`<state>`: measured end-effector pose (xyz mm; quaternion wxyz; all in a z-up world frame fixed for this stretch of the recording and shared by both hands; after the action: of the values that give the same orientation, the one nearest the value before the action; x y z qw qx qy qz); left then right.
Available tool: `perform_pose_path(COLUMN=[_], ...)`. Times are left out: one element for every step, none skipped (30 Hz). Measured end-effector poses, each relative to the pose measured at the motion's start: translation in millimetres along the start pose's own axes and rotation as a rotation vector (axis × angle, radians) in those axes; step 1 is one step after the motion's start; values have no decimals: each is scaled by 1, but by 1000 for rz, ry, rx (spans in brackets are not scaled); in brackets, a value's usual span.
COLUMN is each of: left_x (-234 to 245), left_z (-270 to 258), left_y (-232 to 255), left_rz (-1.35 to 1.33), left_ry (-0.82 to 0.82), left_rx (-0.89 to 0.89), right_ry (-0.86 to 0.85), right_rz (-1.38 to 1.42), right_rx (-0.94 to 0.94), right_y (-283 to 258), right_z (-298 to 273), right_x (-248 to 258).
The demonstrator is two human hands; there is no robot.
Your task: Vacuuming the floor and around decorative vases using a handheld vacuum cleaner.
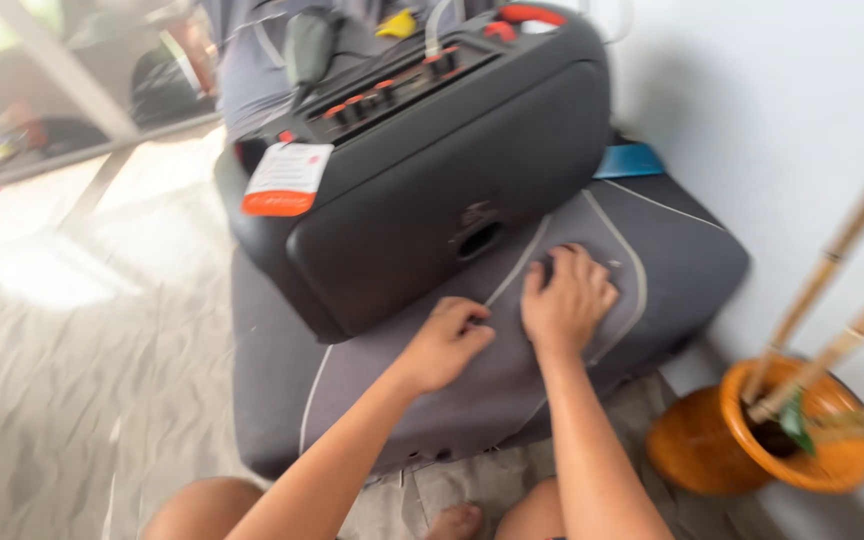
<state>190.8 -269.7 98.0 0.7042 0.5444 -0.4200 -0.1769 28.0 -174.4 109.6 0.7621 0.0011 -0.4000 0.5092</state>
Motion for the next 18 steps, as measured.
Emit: perform_pose_path(left_x=[-4, -5, -8, -11, -11, -15, -20, -8, 2, 13, 29, 47, 66, 84, 106, 127, 139, 152], left_z=[4, 3, 3, 3, 5, 5, 5, -3, -13, -21, -22, -27, -32, -32, -31, -30, -27, -23], left_y=[5, 11, 17, 22, 22, 26, 29, 60, 92, 125, 140, 161, 180, 188, 198, 208, 206, 204], left_rz=[79, 72, 123, 175, 170, 331, 492, 485, 406, 329, 325, 234, 139, 138, 121, 96, 87, 108], left_ry=[-64, -48, -108, -173, -161, -252, -344, -337, -402, -467, -462, -390, -317, -325, -266, -208, -217, -192], left_rx=[-31, -19, 14, 45, 55, -60, -173, -175, -230, -295, -305, -464, -620, -637, -682, -729, -748, -757], right_ry=[29, 15, 46, 81, 72, 80, 88, 87, 81, 83, 90, 32, -26, -11, -44, -77, -62, -61], right_rz=[-47, -39, -53, -67, -59, -66, -72, -74, -67, -63, -68, -68, -68, -78, -77, -84, -101, -122], right_rx=[1, 15, 36, 52, 63, 60, 57, 66, 67, 66, 73, 50, 26, 22, 8, -6, -10, 20], right_y=[3, 5, 6, 7, 9, 11, 12, 11, 11, 10, 3, -1, -6, -6, -5, -3, 12, 26], right_z=[-2, -4, -6, -8, -10, -12, -14, -16, -18, -17, -12, -12, -11, -12, -12, -12, -21, -31], right_x=[-2, -6, -8, -10, -14, -16, -18, -17, -15, -14, -7, -1, 4, 1, -4, -7, -14, -21])
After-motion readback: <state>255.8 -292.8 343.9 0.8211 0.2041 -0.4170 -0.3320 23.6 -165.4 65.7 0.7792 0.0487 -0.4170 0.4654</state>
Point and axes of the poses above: each hand's wrist, its own z-axis towards the middle knuckle, its own x-axis out of the back of the hand, y = z × x, the point moved 4 cm from there along z, towards the middle knuckle, and after that the axes turned 5 degrees about x, right-handed, at the moved point
